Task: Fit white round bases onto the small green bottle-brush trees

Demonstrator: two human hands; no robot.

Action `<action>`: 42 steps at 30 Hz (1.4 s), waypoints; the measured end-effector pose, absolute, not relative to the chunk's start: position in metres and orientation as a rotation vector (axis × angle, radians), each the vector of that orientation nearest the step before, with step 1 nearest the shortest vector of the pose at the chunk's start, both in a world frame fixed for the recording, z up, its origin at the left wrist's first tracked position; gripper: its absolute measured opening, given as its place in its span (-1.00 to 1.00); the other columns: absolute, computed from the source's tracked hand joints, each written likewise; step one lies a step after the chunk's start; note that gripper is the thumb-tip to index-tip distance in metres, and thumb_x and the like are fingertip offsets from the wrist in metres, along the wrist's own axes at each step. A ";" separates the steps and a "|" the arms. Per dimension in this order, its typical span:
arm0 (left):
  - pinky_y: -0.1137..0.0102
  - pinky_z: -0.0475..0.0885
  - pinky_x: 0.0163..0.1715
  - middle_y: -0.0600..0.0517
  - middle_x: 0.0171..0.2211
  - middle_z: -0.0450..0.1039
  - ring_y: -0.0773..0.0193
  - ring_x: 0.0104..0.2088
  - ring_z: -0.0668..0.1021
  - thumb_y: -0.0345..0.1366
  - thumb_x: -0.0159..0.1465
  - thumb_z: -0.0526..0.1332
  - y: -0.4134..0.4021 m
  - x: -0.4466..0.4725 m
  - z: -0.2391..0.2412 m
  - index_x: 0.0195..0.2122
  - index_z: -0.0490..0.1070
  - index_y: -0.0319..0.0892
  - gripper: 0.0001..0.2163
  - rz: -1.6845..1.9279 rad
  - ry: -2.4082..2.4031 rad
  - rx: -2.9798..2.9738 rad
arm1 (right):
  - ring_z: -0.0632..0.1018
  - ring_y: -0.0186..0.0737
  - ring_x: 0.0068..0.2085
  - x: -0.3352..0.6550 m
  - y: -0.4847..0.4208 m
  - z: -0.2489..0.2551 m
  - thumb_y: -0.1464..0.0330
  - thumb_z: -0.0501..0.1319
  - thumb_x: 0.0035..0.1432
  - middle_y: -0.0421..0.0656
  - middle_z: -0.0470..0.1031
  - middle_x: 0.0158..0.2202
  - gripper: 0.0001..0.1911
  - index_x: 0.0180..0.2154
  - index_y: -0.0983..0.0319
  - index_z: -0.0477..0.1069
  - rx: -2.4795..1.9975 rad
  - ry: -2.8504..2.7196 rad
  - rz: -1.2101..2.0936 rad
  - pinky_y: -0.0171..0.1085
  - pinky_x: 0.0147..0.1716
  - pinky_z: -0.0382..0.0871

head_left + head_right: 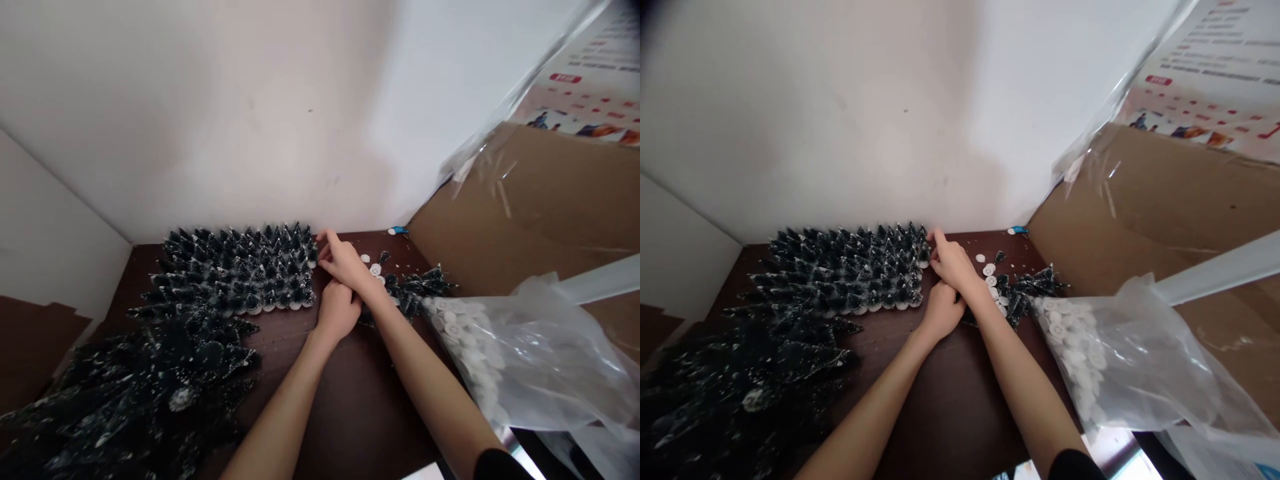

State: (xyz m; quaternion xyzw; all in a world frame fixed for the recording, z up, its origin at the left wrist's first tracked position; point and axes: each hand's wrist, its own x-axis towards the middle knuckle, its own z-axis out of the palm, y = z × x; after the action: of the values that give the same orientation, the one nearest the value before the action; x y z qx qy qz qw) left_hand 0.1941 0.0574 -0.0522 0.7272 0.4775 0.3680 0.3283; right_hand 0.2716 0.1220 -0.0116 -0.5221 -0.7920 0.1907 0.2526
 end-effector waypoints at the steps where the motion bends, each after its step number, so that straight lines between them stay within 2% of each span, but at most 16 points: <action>1: 0.17 0.50 -0.01 -0.19 -0.06 0.61 -0.06 -0.03 0.61 -0.49 0.23 0.20 0.058 0.194 -0.052 -0.08 0.56 -0.26 -0.74 0.951 1.263 1.904 | 0.57 -0.20 -0.32 0.271 0.123 -0.011 0.65 0.20 0.03 -0.25 0.52 -0.40 -0.47 0.02 0.16 0.23 -1.413 -2.170 0.532 -0.29 -0.24 0.37; 9: 0.17 0.52 -0.11 -0.22 -0.21 0.63 -0.07 -0.15 0.63 -0.49 0.21 0.21 0.057 0.194 -0.050 -0.25 0.57 -0.29 -0.85 0.884 1.311 1.927 | 0.57 -0.21 -0.31 0.269 0.123 -0.011 0.64 0.26 0.02 -0.24 0.51 -0.37 -0.52 -0.05 0.18 0.29 -1.445 -2.178 0.638 -0.29 -0.25 0.37; 14: 0.20 0.52 -0.10 -0.19 -0.15 0.63 -0.05 -0.11 0.62 -0.51 0.21 0.19 0.057 0.194 -0.050 -0.19 0.56 -0.27 -0.81 0.897 1.305 1.938 | 0.57 -0.20 -0.31 0.269 0.124 -0.011 0.51 0.37 0.05 -0.20 0.53 -0.35 -0.68 -0.16 0.21 0.37 -1.482 -2.186 0.629 -0.28 -0.28 0.37; 18: 0.19 0.52 -0.11 -0.21 -0.15 0.62 -0.07 -0.11 0.62 -0.51 0.20 0.19 0.057 0.194 -0.051 -0.21 0.56 -0.27 -0.81 0.911 1.301 1.944 | 0.57 -0.21 -0.30 0.268 0.123 -0.008 0.50 0.37 0.06 -0.19 0.55 -0.34 -0.75 -0.21 0.22 0.40 -1.492 -2.205 0.614 -0.29 -0.28 0.36; 22: 0.20 0.52 -0.13 -0.20 -0.17 0.63 -0.06 -0.13 0.63 -0.51 0.21 0.18 0.057 0.194 -0.053 -0.23 0.56 -0.25 -0.82 0.922 1.296 1.949 | 0.58 -0.21 -0.29 0.268 0.123 -0.007 0.52 0.36 0.06 -0.17 0.57 -0.33 -0.74 -0.20 0.24 0.41 -1.513 -2.210 0.618 -0.29 -0.27 0.38; 27: 0.18 0.50 -0.10 -0.19 -0.18 0.63 -0.06 -0.12 0.62 -0.49 0.25 0.17 0.058 0.195 -0.054 -0.24 0.56 -0.25 -0.83 0.948 1.248 1.968 | 0.61 -0.19 -0.23 0.272 0.121 -0.001 0.51 0.34 0.12 -0.11 0.62 -0.25 -0.64 -0.02 0.26 0.41 -1.499 -2.260 0.627 -0.25 -0.20 0.42; 31: 0.22 0.47 -0.04 -0.12 -0.12 0.62 0.02 -0.07 0.60 -0.47 0.30 0.16 0.058 0.195 -0.052 -0.21 0.56 -0.22 -0.82 1.002 1.174 1.986 | 0.62 -0.15 -0.21 0.284 0.114 0.019 0.47 0.33 0.14 -0.07 0.64 -0.21 -0.76 -0.11 0.26 0.50 -1.614 -2.290 0.569 -0.22 -0.20 0.44; 34: 0.28 0.45 -0.05 -0.03 -0.14 0.62 0.11 -0.10 0.59 -0.42 0.33 0.17 0.056 0.193 -0.047 -0.19 0.56 -0.17 -0.84 1.031 1.090 1.994 | 0.63 -0.11 -0.20 0.301 0.104 0.034 0.42 0.31 0.15 -0.09 0.65 -0.21 -0.83 -0.18 0.23 0.55 -1.700 -2.279 0.436 -0.20 -0.20 0.44; 38: 0.26 0.40 -0.10 0.02 -0.19 0.62 0.13 -0.16 0.57 -0.36 0.34 0.17 0.053 0.191 -0.041 -0.17 0.54 -0.13 -0.85 0.980 1.009 2.027 | 0.64 -0.09 -0.20 0.335 0.089 0.039 0.42 0.29 0.13 -0.11 0.66 -0.20 -0.81 -0.18 0.19 0.57 -1.827 -2.256 0.323 -0.21 -0.24 0.42; 42: 0.23 0.37 -0.11 0.03 -0.17 0.60 0.12 -0.15 0.53 -0.44 0.23 0.15 0.051 0.187 -0.038 -0.15 0.50 -0.12 -0.78 0.890 0.972 2.085 | 0.65 -0.08 -0.19 0.359 0.077 0.028 0.45 0.27 0.09 -0.12 0.67 -0.22 -0.80 -0.22 0.18 0.60 -1.940 -2.290 0.350 -0.23 -0.21 0.42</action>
State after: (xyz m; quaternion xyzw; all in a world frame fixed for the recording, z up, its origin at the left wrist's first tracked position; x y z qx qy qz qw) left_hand 0.1871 0.0514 -0.0383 0.7977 0.3717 0.3405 0.3311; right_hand 0.3587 0.0770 0.0279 -0.6408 -0.7565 0.1156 0.0601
